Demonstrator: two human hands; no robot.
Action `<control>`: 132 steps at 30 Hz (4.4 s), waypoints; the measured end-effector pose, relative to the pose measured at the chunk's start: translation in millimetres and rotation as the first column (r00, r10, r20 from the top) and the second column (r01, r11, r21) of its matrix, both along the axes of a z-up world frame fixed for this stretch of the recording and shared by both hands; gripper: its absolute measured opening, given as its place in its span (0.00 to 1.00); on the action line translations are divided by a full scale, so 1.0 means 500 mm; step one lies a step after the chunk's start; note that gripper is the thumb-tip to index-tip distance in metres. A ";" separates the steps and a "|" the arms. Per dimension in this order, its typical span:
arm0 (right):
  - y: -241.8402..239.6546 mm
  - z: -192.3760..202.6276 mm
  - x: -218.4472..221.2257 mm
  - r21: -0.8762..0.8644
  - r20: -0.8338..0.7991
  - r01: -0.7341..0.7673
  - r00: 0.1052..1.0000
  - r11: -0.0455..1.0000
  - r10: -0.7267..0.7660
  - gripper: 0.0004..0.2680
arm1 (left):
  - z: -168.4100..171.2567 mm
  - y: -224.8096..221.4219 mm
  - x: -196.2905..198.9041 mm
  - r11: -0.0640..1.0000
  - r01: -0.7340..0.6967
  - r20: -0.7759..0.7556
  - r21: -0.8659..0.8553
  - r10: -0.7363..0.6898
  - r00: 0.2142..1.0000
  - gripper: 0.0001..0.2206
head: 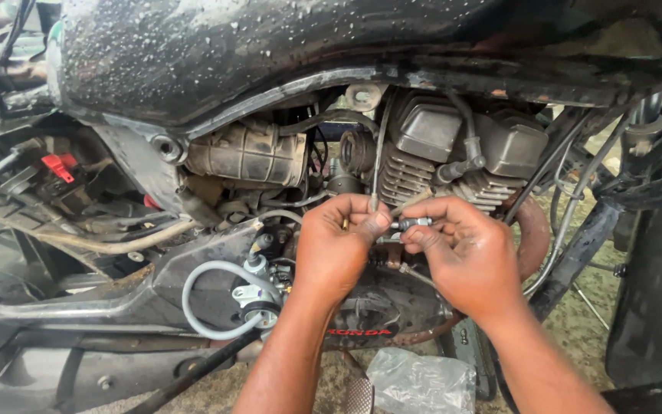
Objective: The recorder is replacing and adjusting components of a motorcycle carburetor.
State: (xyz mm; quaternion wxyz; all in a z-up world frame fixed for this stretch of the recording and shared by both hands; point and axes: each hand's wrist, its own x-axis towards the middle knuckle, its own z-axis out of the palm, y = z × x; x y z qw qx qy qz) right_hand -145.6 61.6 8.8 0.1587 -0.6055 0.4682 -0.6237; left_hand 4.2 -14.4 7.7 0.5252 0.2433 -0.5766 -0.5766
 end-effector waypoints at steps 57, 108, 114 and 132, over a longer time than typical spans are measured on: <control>-0.031 -0.079 0.039 0.003 -0.006 0.125 0.992 0.992 -0.125 0.04 | -0.028 -0.019 -0.015 0.998 -0.067 0.055 0.010 0.066 0.996 0.04; -0.023 0.010 0.016 0.224 -0.284 0.092 0.959 0.970 -0.025 0.10 | 0.087 0.027 0.071 0.906 -0.225 0.359 -0.359 0.356 0.863 0.21; -0.020 0.010 0.010 0.154 -0.285 0.063 0.959 0.986 -0.017 0.09 | 0.088 0.020 0.101 0.619 -0.090 0.112 -0.780 0.280 0.953 0.19; -0.026 0.028 -0.004 0.053 -0.427 0.123 0.900 0.991 -0.089 0.16 | 0.082 -0.025 0.081 0.351 0.156 0.365 -0.923 0.677 0.639 0.05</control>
